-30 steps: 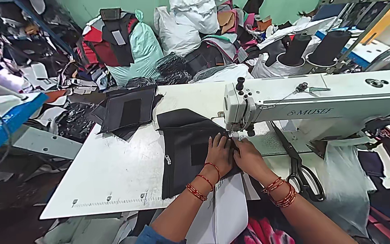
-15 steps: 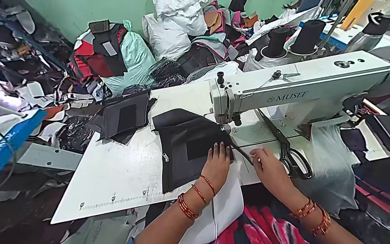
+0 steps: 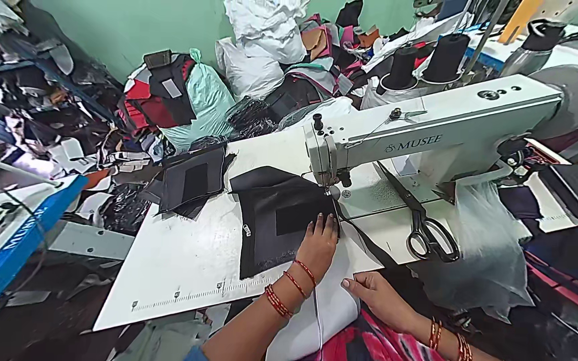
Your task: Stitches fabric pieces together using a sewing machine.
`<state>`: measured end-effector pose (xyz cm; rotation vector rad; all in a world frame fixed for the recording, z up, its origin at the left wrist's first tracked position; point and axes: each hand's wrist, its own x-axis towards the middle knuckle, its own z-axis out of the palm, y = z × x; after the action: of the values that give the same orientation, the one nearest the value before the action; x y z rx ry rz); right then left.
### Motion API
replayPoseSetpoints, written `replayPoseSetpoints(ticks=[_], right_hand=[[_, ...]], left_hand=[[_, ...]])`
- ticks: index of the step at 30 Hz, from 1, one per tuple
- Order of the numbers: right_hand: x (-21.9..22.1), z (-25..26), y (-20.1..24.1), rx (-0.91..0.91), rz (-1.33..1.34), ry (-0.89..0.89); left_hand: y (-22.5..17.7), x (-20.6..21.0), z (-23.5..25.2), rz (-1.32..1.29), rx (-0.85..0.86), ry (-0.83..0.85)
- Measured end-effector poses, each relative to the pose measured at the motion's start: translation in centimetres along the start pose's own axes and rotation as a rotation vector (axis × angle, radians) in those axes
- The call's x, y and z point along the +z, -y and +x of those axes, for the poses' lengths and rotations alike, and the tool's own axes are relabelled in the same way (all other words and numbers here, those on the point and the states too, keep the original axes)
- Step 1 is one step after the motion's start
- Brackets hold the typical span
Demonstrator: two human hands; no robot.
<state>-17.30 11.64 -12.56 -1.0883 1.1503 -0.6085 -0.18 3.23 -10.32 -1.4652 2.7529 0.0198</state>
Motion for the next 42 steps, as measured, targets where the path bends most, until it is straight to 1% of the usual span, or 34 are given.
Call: replayPoseSetpoints(ticks=[8,11,13,14,18,21,24,26,28,30,31,32,34,35,37,39,42], right_hand=[[0.0,0.2,-0.3,-0.023,-0.028,0.001],[-0.2,0.1,-0.2,-0.026,-0.036,0.013],[-0.3,0.0,0.0,-0.030,-0.038,0.019],[-0.3,-0.1,0.1,-0.040,-0.044,0.021],[-0.7,-0.5,1.6,-0.101,-0.138,0.009],[-1.0,-0.9,2.9,-0.116,-0.327,-0.021],[-1.1,-1.2,4.5,-0.102,-0.553,-0.018],[-1.0,-1.3,5.5,-0.111,-0.682,0.004],[-1.4,-1.3,6.4,-0.135,-0.759,0.052],[-2.6,-1.1,7.8,-0.088,-0.779,0.147],[-3.2,-0.9,8.6,-0.053,-0.785,0.166],[-3.7,-0.6,9.5,-0.036,-0.799,0.131],[-4.0,1.0,10.4,-0.081,-0.827,-0.080],[-4.0,2.5,10.4,-0.117,-0.820,-0.190],[-4.0,6.4,9.5,-0.181,-0.784,-0.324],[-3.6,9.5,8.8,-0.162,-0.739,-0.368],[-2.7,10.8,8.7,-0.151,-0.684,-0.415]], left_hand=[[-0.5,0.9,0.2,0.007,0.006,-0.072],[-0.5,1.0,0.3,0.039,0.019,-0.084],[-0.6,0.3,0.3,0.005,0.008,-0.064],[-0.8,-0.4,0.3,-0.037,-0.019,-0.031],[-2.0,-4.3,1.4,-0.256,-0.205,0.377],[-2.9,-6.4,3.1,-0.341,-0.324,0.535],[-4.1,-7.6,5.0,-0.346,-0.436,0.607],[-4.5,-7.8,6.2,-0.318,-0.473,0.637],[-4.5,-7.8,6.7,-0.306,-0.467,0.648],[-4.1,-7.4,6.5,-0.317,-0.434,0.630],[-3.7,-7.1,6.1,-0.334,-0.418,0.612],[-3.2,-6.8,5.8,-0.359,-0.405,0.590],[-2.3,-6.2,5.1,-0.418,-0.385,0.547],[-1.9,-5.9,4.9,-0.445,-0.380,0.527],[-1.4,-5.7,4.7,-0.482,-0.381,0.507],[-0.9,-5.8,4.6,-0.527,-0.366,0.487],[0.1,-5.8,4.0,-0.592,-0.318,0.455]])
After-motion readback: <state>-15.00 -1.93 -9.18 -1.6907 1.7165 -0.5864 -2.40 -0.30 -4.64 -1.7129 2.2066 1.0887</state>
